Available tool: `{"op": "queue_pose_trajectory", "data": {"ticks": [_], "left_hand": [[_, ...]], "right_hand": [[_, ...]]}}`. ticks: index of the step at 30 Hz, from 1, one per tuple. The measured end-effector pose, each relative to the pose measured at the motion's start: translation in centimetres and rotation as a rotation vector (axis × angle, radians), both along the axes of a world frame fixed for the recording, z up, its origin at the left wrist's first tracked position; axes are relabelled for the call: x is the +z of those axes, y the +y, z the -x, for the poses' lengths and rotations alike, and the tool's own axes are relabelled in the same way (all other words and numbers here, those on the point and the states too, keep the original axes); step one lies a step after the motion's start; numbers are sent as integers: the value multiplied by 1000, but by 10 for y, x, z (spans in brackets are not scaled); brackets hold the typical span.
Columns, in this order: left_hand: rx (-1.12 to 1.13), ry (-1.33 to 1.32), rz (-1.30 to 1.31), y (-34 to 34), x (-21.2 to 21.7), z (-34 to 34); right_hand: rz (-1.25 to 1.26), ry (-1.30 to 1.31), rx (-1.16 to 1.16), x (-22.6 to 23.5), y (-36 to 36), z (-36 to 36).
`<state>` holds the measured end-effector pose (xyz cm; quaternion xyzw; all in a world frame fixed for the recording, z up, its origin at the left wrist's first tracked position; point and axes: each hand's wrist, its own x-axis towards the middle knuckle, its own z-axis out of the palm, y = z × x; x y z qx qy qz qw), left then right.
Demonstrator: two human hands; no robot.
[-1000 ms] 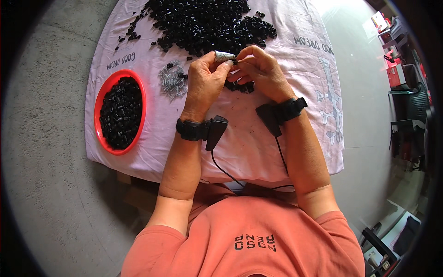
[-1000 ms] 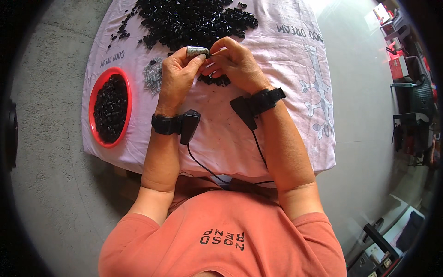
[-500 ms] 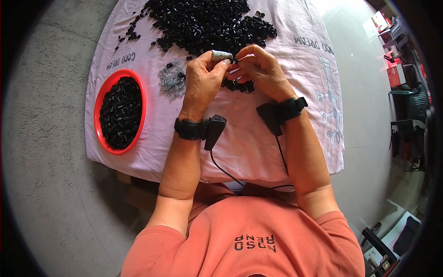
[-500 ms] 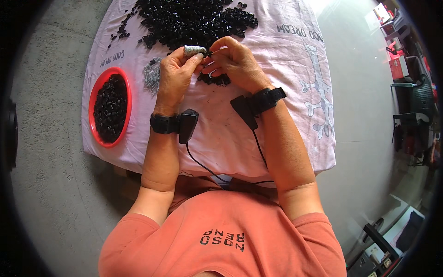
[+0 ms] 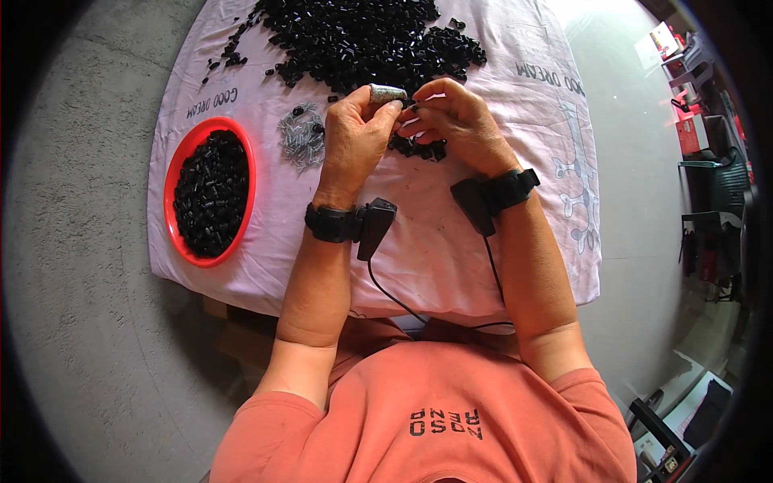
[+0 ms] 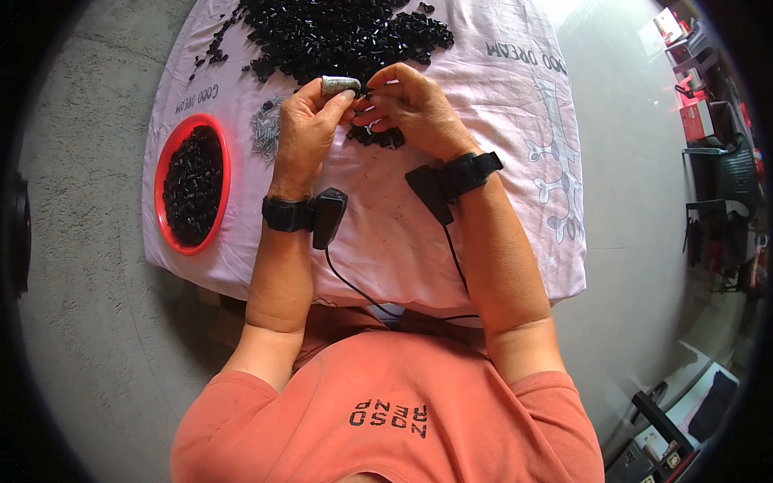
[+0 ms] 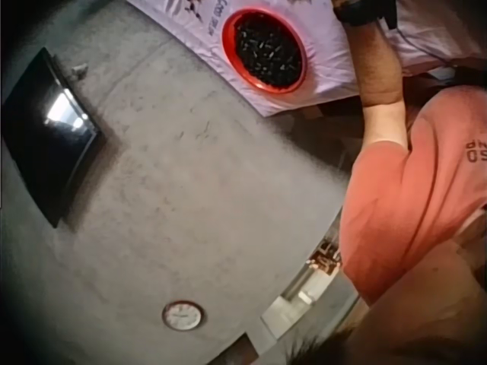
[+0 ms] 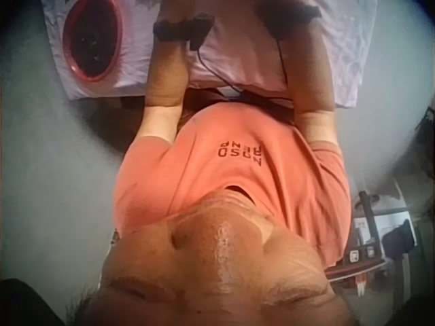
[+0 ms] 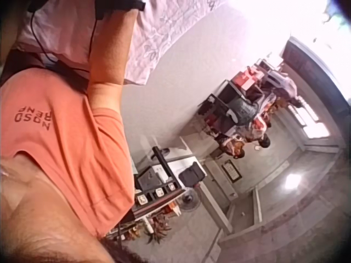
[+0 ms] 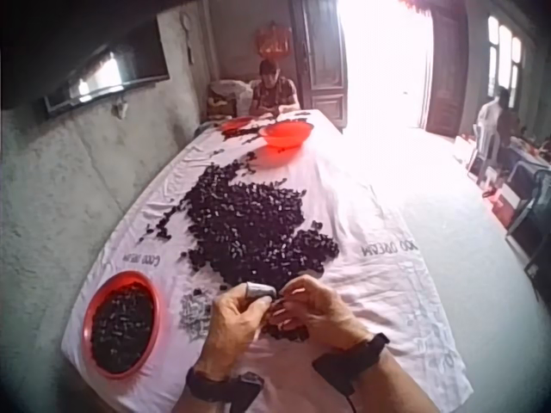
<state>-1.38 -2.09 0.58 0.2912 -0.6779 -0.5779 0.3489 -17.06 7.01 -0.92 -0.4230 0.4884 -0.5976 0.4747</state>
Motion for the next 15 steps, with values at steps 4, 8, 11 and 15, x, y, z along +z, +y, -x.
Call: {"op": "queue_pose_trajectory", "data": {"ticks": [4,8,11,15], "left_hand": [[-1,28,0,0,-1,1],[-3,7,2,1,2,0],[-14,14,2,1,2,0],[-34,-14,-25,3,6,-1]], "right_hand": [[-7,-1,-2,0,1,0],[-2,14,7,-1,0,1],[-9,14,5,-2,-1,1],[-4,15,3,-1,0,2]]}}
